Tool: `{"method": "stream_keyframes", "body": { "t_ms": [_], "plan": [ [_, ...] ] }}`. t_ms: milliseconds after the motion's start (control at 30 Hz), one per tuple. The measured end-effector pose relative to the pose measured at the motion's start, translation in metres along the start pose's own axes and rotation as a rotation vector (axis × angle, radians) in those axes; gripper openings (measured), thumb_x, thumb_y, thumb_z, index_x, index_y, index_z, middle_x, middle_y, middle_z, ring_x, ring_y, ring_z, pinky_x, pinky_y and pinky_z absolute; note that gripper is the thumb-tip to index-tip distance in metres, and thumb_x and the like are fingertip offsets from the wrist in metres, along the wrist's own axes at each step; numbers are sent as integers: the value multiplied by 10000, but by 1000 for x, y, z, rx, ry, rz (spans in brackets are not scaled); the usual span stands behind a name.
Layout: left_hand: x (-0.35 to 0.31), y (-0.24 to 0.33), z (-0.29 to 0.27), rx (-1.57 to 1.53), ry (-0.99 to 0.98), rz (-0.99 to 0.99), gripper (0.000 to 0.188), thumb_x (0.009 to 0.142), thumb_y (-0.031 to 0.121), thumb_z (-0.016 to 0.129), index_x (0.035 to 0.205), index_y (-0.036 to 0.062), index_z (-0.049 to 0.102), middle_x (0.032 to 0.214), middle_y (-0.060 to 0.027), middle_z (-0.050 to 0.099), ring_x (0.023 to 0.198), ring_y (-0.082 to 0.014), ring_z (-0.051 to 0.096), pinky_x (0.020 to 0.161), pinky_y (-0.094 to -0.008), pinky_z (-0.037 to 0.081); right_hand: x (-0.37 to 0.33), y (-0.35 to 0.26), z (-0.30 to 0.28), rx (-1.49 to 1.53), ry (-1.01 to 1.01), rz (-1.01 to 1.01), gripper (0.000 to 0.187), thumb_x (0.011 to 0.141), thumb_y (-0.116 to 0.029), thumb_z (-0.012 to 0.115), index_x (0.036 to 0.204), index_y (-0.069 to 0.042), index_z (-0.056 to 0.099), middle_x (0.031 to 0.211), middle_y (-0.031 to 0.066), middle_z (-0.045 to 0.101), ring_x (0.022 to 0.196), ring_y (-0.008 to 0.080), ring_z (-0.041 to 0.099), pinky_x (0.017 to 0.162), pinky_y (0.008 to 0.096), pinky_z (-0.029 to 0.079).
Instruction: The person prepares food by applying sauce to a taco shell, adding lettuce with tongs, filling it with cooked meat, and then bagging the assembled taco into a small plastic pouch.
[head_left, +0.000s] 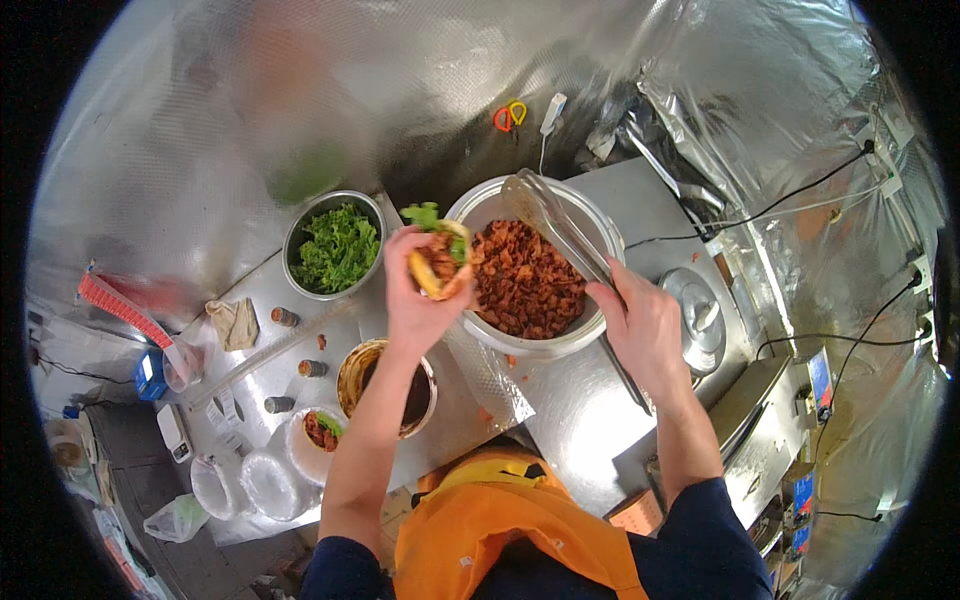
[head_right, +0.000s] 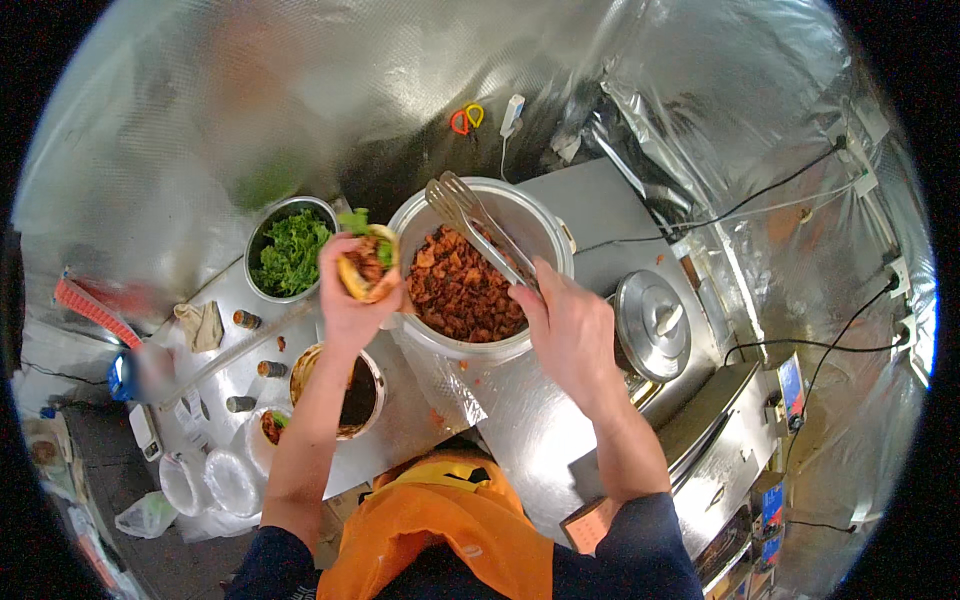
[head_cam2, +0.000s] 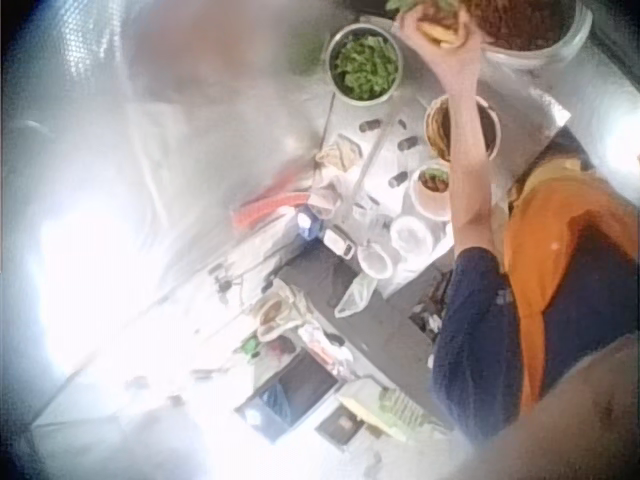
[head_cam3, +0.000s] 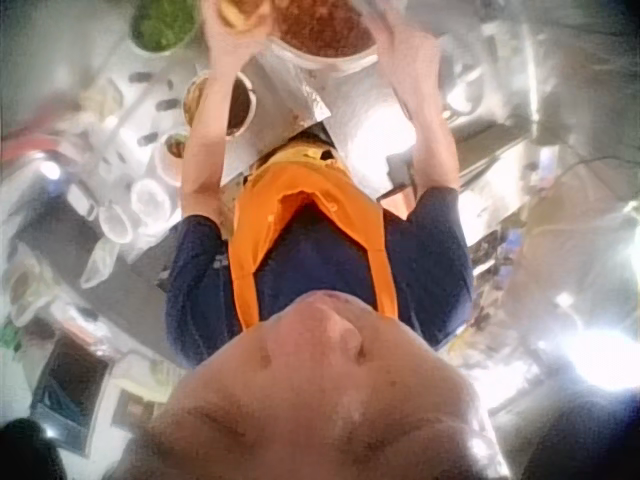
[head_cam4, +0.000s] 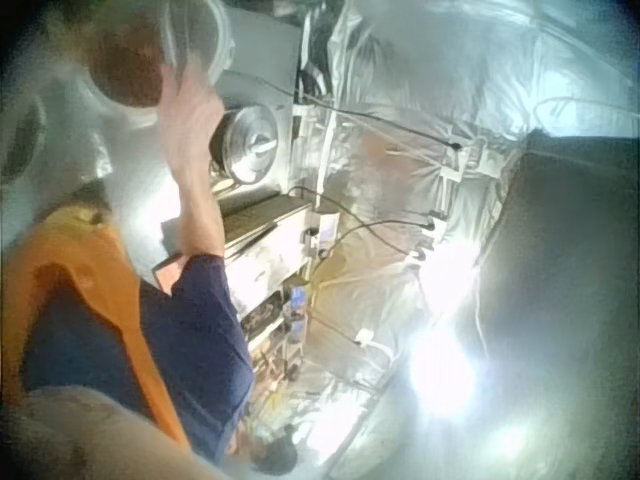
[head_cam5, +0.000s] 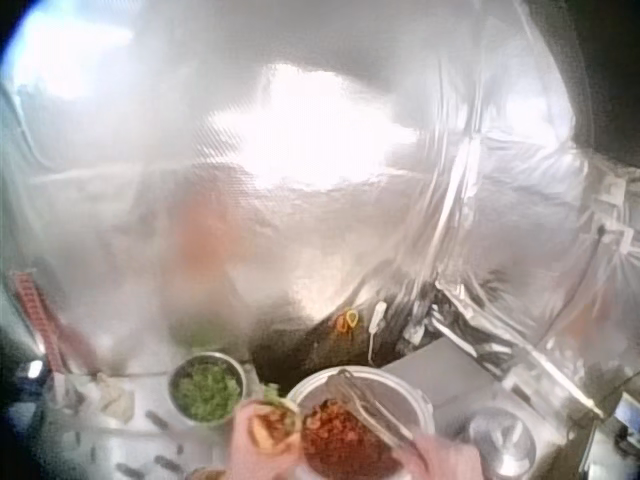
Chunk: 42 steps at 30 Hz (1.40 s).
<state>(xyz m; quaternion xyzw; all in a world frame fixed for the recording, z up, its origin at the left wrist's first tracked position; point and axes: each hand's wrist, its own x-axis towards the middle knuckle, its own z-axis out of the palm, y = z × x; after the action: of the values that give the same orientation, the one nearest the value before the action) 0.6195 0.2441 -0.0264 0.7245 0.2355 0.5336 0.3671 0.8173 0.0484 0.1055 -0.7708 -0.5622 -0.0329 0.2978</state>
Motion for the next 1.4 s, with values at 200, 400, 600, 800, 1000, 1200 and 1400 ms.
{"method": "stream_keyframes", "body": {
  "t_ms": [200,400,600,800,1000,1200,1400],
  "plan": [
    [-12,19,-53,-15,85,-186,1017,660,31,951,1477,71,346,1510,-167,385,1382,-276,455,1180,-415,385,23,51,82,-279,-520,53,289,961,-288,730,973,-1,759,784,195,723,770,376,733,681,488,568],
    [-31,20,-63,-38,64,-242,1203,663,39,959,1603,50,210,1571,-168,339,1404,-274,448,1186,-400,396,25,64,139,-339,-637,63,264,948,-272,738,877,-19,773,772,188,729,791,365,744,706,474,591],
    [-41,15,-42,-190,-31,-363,1027,685,-4,934,1510,86,329,1463,-131,424,1339,-237,502,1147,-381,445,8,35,36,63,-357,170,217,948,-234,731,953,-20,766,779,216,694,774,392,717,687,478,556],
    [-22,26,-5,-96,-77,-200,1070,641,-15,950,1508,99,333,1469,-129,416,1346,-262,493,1142,-397,438,-11,-19,-20,255,-303,28,314,936,-231,751,1182,-37,725,845,219,697,782,402,705,679,453,554],
    [-31,15,5,-123,-96,-186,1078,658,-66,931,1525,112,315,1452,-111,439,1304,-250,536,1115,-386,467,-27,-38,-13,106,-190,-76,381,940,-233,747,1227,12,690,899,178,726,782,364,723,664,420,573],
    [-37,9,0,-84,-71,-120,988,699,-40,927,1476,94,331,1405,-116,476,1284,-241,558,1116,-376,463,-23,-49,-10,110,-171,-43,353,948,-206,739,1219,16,698,871,187,713,750,371,716,653,421,573],
    [-54,27,-37,-221,28,-273,1085,690,10,950,1539,72,277,1426,-125,459,1306,-241,552,1098,-386,487,-17,-53,17,118,-112,-217,363,948,-155,751,1253,34,699,951,205,760,799,330,772,692,385,611]
  ]
}}
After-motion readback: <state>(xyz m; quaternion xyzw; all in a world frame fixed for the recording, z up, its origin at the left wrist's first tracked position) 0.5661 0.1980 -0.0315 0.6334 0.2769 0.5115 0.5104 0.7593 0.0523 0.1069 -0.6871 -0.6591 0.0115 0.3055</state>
